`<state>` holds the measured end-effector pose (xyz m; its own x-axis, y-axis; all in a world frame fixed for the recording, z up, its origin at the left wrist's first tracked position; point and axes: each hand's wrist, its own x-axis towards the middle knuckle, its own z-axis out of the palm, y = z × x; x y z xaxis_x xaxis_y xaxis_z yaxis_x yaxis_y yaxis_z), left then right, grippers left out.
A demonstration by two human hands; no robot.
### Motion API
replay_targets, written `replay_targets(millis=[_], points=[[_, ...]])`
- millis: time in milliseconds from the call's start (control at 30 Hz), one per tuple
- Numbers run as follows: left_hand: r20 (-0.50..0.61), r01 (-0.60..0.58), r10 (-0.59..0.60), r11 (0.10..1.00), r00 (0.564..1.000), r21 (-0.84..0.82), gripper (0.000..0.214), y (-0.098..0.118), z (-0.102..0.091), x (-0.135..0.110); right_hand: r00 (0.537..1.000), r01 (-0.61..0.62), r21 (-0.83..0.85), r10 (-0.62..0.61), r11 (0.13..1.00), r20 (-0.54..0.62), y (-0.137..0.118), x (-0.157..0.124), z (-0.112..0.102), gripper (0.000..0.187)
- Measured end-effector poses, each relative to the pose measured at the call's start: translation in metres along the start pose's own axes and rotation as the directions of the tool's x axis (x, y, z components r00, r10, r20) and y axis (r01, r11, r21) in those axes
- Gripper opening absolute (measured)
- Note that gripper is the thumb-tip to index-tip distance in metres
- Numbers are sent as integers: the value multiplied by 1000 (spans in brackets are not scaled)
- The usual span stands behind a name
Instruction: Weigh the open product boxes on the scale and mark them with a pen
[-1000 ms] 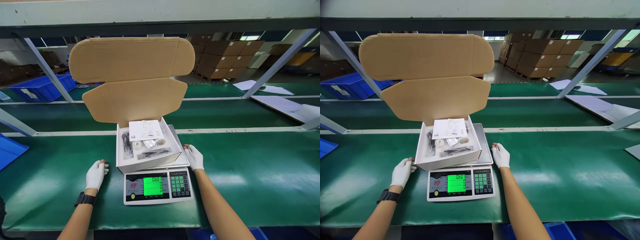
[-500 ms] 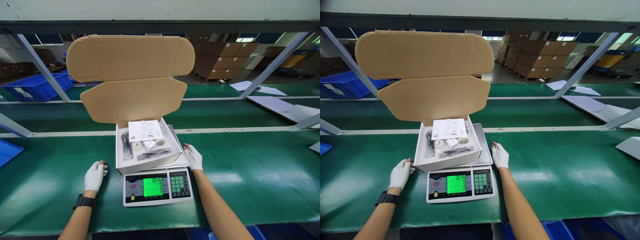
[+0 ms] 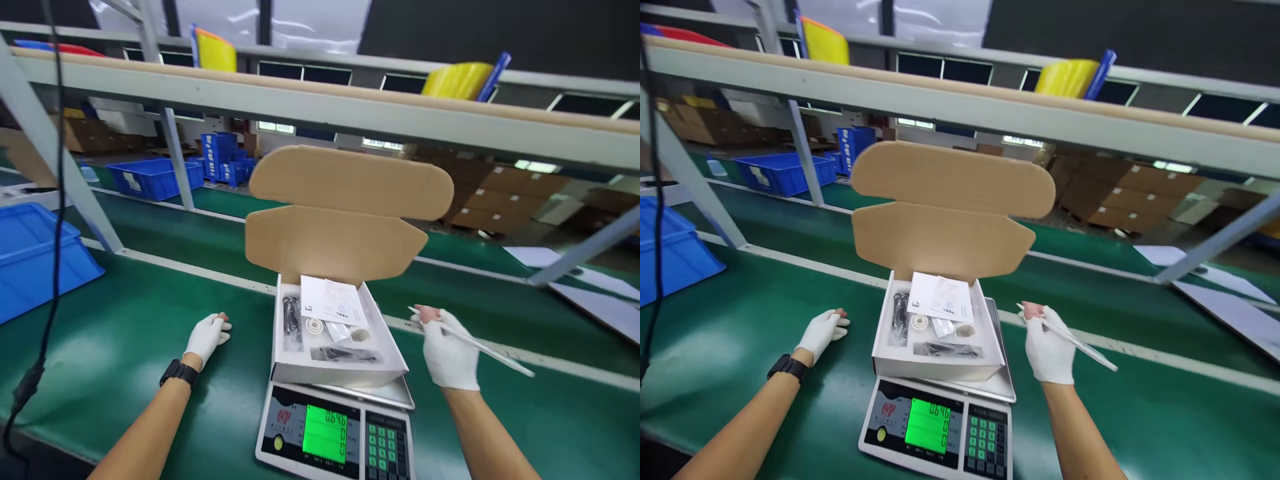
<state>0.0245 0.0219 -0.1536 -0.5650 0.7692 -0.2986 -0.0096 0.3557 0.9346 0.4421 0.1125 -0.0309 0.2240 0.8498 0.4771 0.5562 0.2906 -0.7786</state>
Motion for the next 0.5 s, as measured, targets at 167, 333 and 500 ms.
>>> replay_targets(millis=[167, 333, 500], points=[[203, -145, 204, 951, 958, -274, 56, 74, 19, -19, 847, 462, 35, -452, 886, 280, -109, 16, 34, 33], [214, -259, 362, 882, 907, -394, 64, 140, 56, -35, 468, 786, 83, -677, 613, 567, -157, 17, 105, 25], [189, -213, 310, 889, 932, -405, 64, 154, 79, -22, 338, 885, 73, -744, 459, 576, -145, 7, 146, 18]])
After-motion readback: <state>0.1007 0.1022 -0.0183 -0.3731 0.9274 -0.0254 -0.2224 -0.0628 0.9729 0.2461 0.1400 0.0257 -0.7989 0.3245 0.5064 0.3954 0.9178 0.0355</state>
